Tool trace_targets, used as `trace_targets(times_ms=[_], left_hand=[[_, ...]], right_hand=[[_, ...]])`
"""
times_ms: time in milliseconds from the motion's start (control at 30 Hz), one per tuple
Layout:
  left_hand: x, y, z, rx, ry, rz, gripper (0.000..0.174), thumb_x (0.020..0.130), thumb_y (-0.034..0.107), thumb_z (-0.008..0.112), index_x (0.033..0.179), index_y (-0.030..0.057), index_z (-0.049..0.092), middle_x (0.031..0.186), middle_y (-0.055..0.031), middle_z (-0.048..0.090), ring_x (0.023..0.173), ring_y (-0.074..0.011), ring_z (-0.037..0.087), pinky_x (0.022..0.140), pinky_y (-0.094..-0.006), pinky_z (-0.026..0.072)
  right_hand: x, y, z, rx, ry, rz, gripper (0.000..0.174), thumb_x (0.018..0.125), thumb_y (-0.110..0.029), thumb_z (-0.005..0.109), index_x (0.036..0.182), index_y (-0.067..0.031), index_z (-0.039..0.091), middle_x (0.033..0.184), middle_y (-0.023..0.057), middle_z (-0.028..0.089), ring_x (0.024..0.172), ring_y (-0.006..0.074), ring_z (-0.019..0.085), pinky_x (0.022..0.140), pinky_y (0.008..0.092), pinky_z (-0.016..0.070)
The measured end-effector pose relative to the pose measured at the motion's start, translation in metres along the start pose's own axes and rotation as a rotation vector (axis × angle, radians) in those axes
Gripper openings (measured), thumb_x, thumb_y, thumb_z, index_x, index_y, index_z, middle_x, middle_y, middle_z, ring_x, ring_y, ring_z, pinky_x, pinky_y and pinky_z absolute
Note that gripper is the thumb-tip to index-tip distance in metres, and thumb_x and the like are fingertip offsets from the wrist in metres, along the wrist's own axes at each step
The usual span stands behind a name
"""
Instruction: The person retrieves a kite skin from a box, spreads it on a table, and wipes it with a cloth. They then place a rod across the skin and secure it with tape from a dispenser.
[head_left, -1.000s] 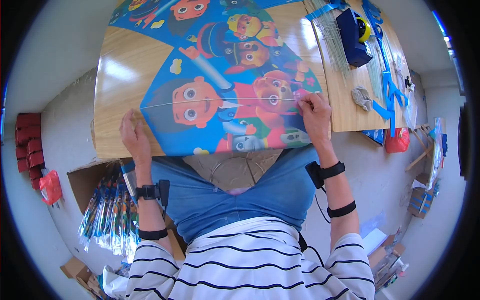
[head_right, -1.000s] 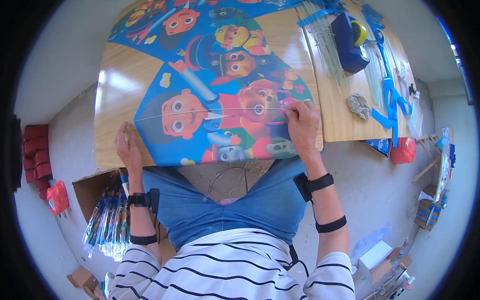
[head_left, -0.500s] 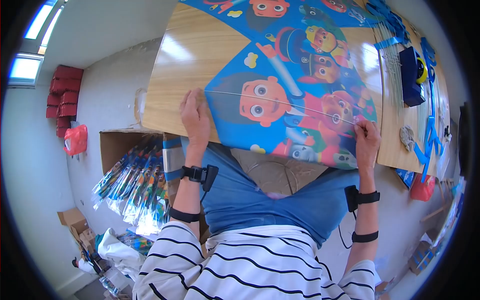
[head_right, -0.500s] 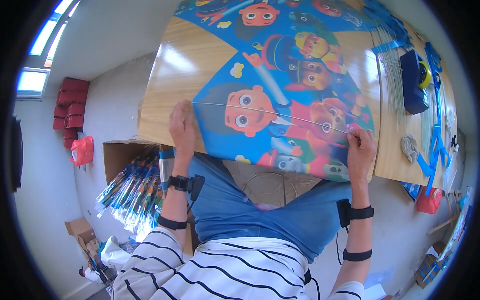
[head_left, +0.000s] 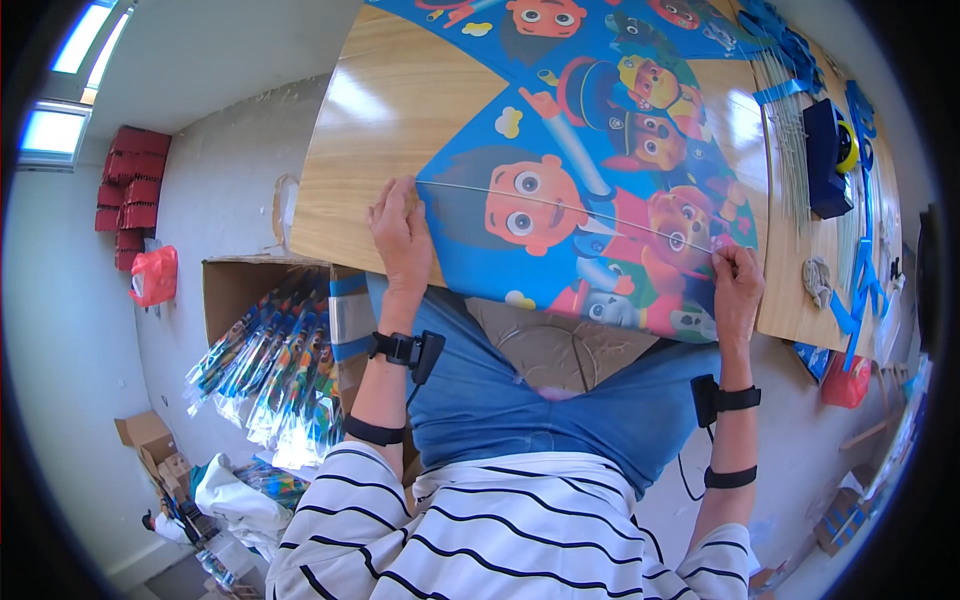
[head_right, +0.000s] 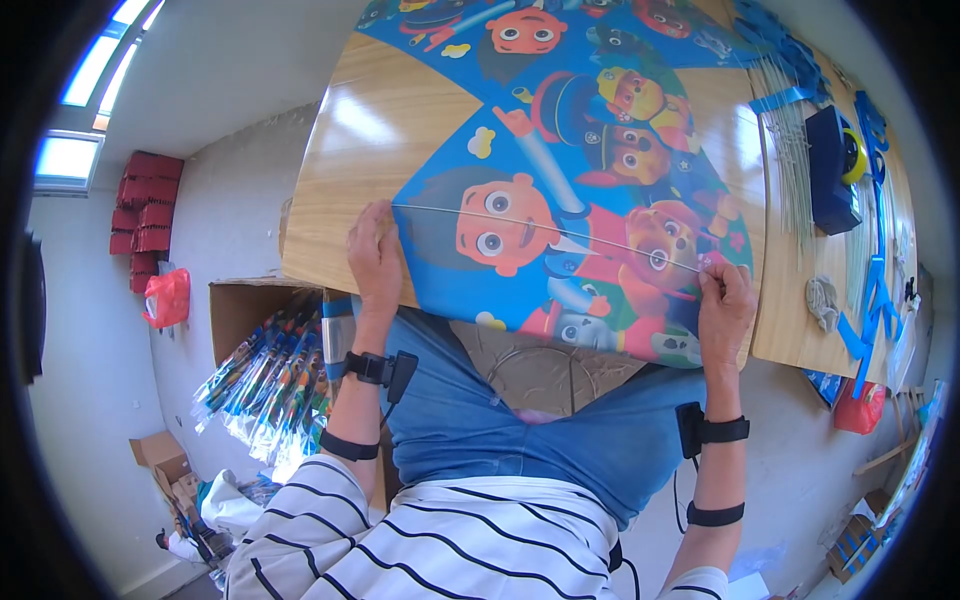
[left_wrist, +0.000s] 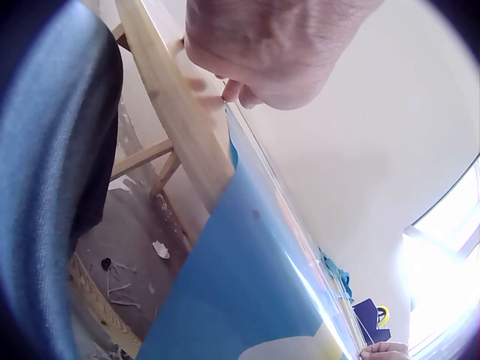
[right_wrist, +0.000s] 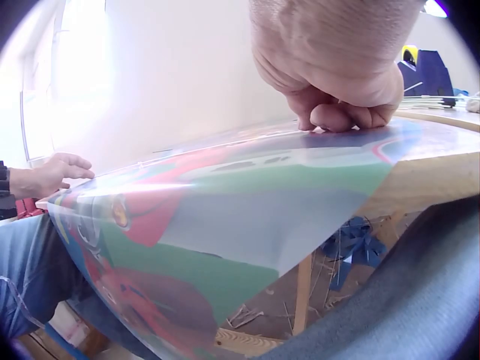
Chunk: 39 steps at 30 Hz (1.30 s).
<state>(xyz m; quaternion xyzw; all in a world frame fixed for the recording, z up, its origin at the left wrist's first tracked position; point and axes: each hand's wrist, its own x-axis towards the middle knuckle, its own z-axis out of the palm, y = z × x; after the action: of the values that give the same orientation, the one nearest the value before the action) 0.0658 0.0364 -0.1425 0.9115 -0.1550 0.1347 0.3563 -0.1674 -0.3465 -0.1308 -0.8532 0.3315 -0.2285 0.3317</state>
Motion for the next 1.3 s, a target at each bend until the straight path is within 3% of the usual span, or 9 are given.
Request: trace_targets(times_ms=[267,467,533,567,667,833,933,1033,1300], left_hand=[[0.001,0.000,0.002,0.006,-0.005,0.000,0.037,0.089,0.004,0.060,0.125,0.0088,0.061,0.125,-0.0145,0.063,0.129,-0.0334,0.050,0.113,-0.0538,0.0249],[0.003,-0.019,0.007,0.099,0.044,0.090,0.036,0.087,0.004,0.061,0.122,0.0001,0.062,0.123,-0.0187,0.063,0.117,-0.0374,0.056,0.103,-0.0459,0.0414],[0.004,-0.030,-0.001,0.101,0.043,0.202,0.037,0.089,0.006,0.061,0.124,-0.0022,0.061,0.126,-0.0180,0.063,0.119,-0.0354,0.057,0.105,-0.0440,0.0405],[0.005,-0.024,-0.004,-0.011,0.030,0.098,0.039,0.089,0.004,0.060,0.128,-0.0018,0.060,0.128,-0.0170,0.063,0.122,-0.0331,0.056,0.106,-0.0419,0.0402],[0.009,0.016,-0.019,-0.093,-0.012,0.005,0.040,0.089,0.003,0.063,0.129,-0.0028,0.059,0.128,-0.0167,0.063,0.122,-0.0291,0.057,0.105,-0.0382,0.0413],[0.007,0.072,-0.020,-0.158,-0.103,0.099,0.039,0.089,0.003,0.064,0.128,-0.0027,0.059,0.122,-0.0160,0.065,0.115,-0.0280,0.061,0.102,-0.0376,0.0444],[0.003,0.107,-0.010,-0.212,-0.218,0.126,0.039,0.088,0.003,0.065,0.126,-0.0022,0.060,0.117,-0.0147,0.066,0.109,-0.0261,0.063,0.099,-0.0381,0.0461],[-0.006,0.157,0.002,-0.304,-0.346,0.149,0.039,0.087,0.002,0.065,0.125,-0.0011,0.061,0.114,-0.0120,0.067,0.103,-0.0217,0.065,0.093,-0.0349,0.0492],[-0.018,0.241,0.045,-0.425,-0.657,0.374,0.042,0.084,0.002,0.067,0.126,0.0006,0.061,0.107,-0.0094,0.067,0.094,-0.0175,0.067,0.084,-0.0312,0.0526]], right_hand=[[0.001,-0.001,-0.002,-0.028,0.002,-0.025,0.006,0.084,0.002,0.069,0.086,0.0008,0.063,0.079,0.0107,0.055,0.069,0.0236,0.055,0.062,0.0345,0.0445],[0.002,0.000,-0.005,-0.122,0.039,-0.201,0.005,0.081,0.001,0.067,0.085,-0.0020,0.066,0.081,0.0133,0.059,0.073,0.0292,0.060,0.067,0.0401,0.0477],[0.002,0.002,-0.014,-0.066,0.083,-0.137,0.007,0.078,0.000,0.067,0.085,-0.0028,0.066,0.081,0.0135,0.061,0.077,0.0315,0.062,0.069,0.0411,0.0491],[0.003,0.011,-0.019,-0.074,0.137,-0.135,0.007,0.078,-0.001,0.067,0.085,-0.0026,0.066,0.082,0.0135,0.061,0.078,0.0318,0.062,0.070,0.0406,0.0495],[0.008,0.039,-0.060,-0.133,0.277,-0.009,0.011,0.077,-0.004,0.069,0.088,-0.0030,0.066,0.085,0.0139,0.062,0.079,0.0329,0.063,0.071,0.0407,0.0504],[0.017,0.093,-0.118,-0.498,0.549,0.172,0.023,0.077,-0.006,0.069,0.100,-0.0063,0.066,0.103,0.0146,0.060,0.085,0.0348,0.065,0.075,0.0446,0.0535],[0.029,0.105,-0.136,-0.599,0.553,0.230,0.018,0.080,-0.006,0.065,0.097,-0.0080,0.068,0.107,0.0149,0.058,0.088,0.0359,0.066,0.076,0.0463,0.0542],[0.041,0.128,-0.148,-0.639,0.409,0.321,0.012,0.083,-0.005,0.061,0.092,-0.0084,0.069,0.108,0.0153,0.057,0.088,0.0361,0.066,0.075,0.0469,0.0542],[0.059,0.135,-0.209,-0.563,0.631,0.173,0.008,0.084,-0.003,0.058,0.086,-0.0031,0.065,0.097,0.0184,0.062,0.086,0.0401,0.064,0.075,0.0469,0.0530]])
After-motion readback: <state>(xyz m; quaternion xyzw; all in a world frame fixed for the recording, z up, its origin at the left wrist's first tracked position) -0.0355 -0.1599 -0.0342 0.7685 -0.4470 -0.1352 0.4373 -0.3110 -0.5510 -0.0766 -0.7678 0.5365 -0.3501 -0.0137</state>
